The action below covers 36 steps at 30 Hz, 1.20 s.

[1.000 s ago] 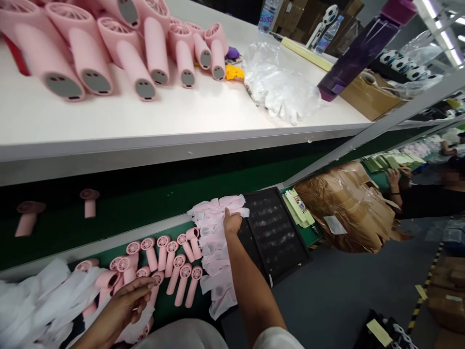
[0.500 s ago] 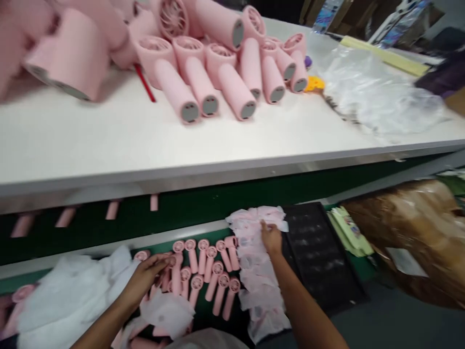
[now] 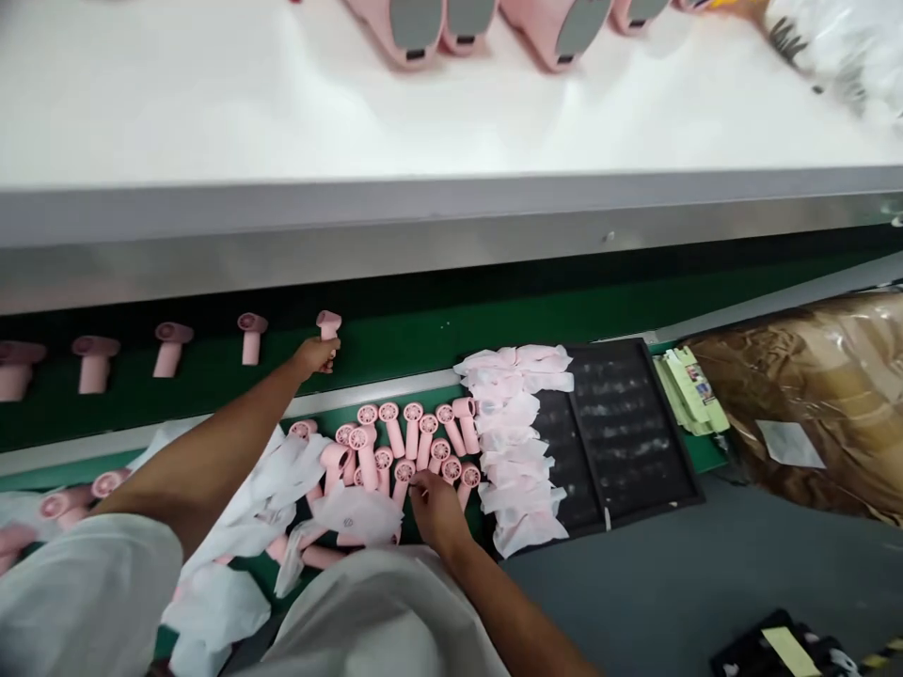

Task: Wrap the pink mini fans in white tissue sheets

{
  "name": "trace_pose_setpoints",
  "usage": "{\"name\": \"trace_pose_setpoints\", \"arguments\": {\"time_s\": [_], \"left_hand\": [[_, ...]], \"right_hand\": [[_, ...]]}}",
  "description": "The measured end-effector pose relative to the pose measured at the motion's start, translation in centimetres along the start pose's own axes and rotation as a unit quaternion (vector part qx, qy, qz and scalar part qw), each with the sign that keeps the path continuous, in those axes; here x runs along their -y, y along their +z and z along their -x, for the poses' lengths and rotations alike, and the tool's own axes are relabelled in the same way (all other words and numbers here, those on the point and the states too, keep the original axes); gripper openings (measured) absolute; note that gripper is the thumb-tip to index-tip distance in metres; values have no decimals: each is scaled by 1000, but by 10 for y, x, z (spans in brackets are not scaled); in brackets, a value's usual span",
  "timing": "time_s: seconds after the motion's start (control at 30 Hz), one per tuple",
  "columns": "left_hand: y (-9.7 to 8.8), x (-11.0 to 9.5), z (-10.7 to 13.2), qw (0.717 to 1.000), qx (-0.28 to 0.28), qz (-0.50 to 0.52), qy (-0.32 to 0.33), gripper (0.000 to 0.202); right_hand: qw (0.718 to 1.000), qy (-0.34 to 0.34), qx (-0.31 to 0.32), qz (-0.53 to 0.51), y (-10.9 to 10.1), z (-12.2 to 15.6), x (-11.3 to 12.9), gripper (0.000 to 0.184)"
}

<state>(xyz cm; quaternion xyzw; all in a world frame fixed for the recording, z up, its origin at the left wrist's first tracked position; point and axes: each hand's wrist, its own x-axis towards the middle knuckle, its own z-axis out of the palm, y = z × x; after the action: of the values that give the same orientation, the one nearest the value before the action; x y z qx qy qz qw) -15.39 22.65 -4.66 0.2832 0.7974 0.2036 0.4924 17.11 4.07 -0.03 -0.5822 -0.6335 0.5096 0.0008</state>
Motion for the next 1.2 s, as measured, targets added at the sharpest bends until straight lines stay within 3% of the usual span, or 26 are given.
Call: {"name": "trace_pose_setpoints", "arguments": {"time_s": [0.1,0.23,0.37,0.47,0.53,0.6,0.67,0.73,0.8,0.87,1.0,1.1,1.2], "left_hand": [[-6,16,45,995,68,73,-7,20],[-19,57,153,980,92,170,38,15],[-10,98,263,966,97,239,11,32],[20,108,309,948,143,283,-33,38],[43,106,319,947,210,244,14,36],[64,105,318,952,260,124,102,33],[80,111,308,953,248,-57,164,33],[92,124,297,942,194,-218,167,40],[103,142,286,929,152,-300,152,46],[114,158,278,922,137,-331,150,48],[129,176,271,907,154,-349,182,36],[125,175,270,906,172,-326,207,29],[110,161,275,923,156,-278,216,32]], "right_hand": [[995,0,92,41,27,-7,6,21],[989,48,116,74,43,-16,2,41],[993,43,91,65,29,2,11,32],[991,1,104,-89,13,29,34,35],[959,-28,156,-234,10,44,48,38],[935,-11,159,-318,14,51,52,38],[921,51,66,-379,19,50,42,40],[892,111,-53,-436,19,45,21,42],[869,135,-125,-459,12,43,-2,40],[872,139,-146,-447,3,46,-22,36],[883,152,-120,-428,-2,60,-38,37],[886,140,-72,-437,4,69,-37,38],[890,114,-25,-441,5,75,-28,39]]}}
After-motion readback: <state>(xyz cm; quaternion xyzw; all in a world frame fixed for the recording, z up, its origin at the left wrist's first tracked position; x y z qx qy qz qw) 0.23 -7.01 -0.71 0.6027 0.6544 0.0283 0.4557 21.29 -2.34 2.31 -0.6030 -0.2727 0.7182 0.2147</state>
